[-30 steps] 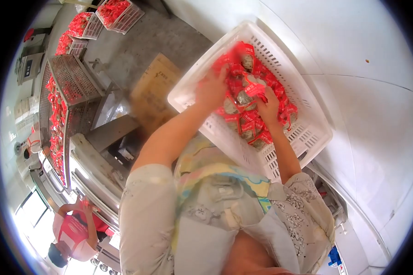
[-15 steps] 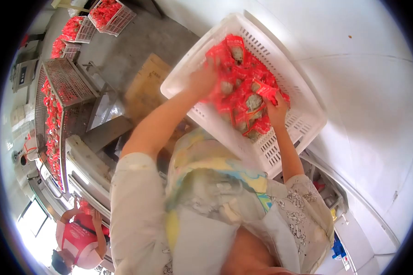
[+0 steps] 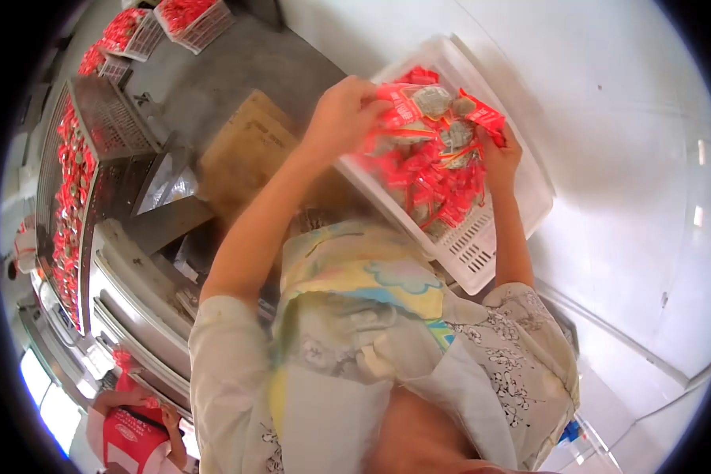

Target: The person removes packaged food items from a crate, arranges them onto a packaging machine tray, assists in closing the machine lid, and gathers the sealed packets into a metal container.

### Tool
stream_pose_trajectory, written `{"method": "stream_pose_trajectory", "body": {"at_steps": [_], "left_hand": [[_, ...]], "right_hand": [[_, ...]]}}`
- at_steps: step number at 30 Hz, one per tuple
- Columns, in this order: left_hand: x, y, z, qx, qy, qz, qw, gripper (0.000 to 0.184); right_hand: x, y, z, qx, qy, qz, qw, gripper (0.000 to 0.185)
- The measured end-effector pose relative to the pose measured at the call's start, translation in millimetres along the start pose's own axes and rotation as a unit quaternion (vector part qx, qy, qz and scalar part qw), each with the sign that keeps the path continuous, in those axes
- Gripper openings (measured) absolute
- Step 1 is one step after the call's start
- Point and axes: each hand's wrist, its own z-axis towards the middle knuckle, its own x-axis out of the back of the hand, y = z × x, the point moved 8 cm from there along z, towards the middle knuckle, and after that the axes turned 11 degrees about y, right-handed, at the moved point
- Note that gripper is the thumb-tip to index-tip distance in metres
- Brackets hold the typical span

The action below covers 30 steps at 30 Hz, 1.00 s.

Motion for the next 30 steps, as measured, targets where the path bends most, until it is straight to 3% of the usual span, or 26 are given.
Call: {"method": "stream_pose_trajectory", "body": {"at_steps": [3,7,10,13,16,18,21,22,26,30], "left_hand": [[99,14,-17,0.012,0.081,-0.052,0.995,0.021],[224,-21,-93,0.029,0.224,-0.082,0.971,0.019],[327,-39,-173,0.008,0.371,0.014,0.929,0.021],[390,-72,-269,0.138,0.482,0.050,0.864,0.023],[444,-104,-362,0.222,0.591,0.129,0.764,0.016],[467,-104,-418,0.245,0.637,0.214,0.699,0.013],[488,-114,-510,0.266,0.694,0.276,0.609,0.013],[489,-118,-533,0.288,0.700,0.286,0.587,0.013],[505,-123,-588,0.376,0.699,0.317,0.520,0.016],[525,-150,-615,0.458,0.688,0.291,0.483,0.018]], "right_hand": [[-46,-81,0,0.110,-0.026,0.007,0.994,0.016],[-124,-167,-41,0.157,-0.120,0.029,0.980,0.019],[-231,-240,-96,0.247,-0.241,0.059,0.937,0.020],[-327,-288,-180,0.193,-0.400,0.124,0.887,0.021],[-440,-320,-286,0.192,-0.548,0.201,0.789,0.022],[-469,-386,-381,0.252,-0.644,0.216,0.689,0.015],[-494,-448,-516,0.402,-0.687,0.300,0.526,0.015],[-488,-468,-554,0.347,-0.738,0.306,0.491,0.019],[-508,-504,-679,0.537,-0.702,0.240,0.401,0.022],[-534,-504,-768,0.625,-0.659,0.190,0.373,0.020]]}}
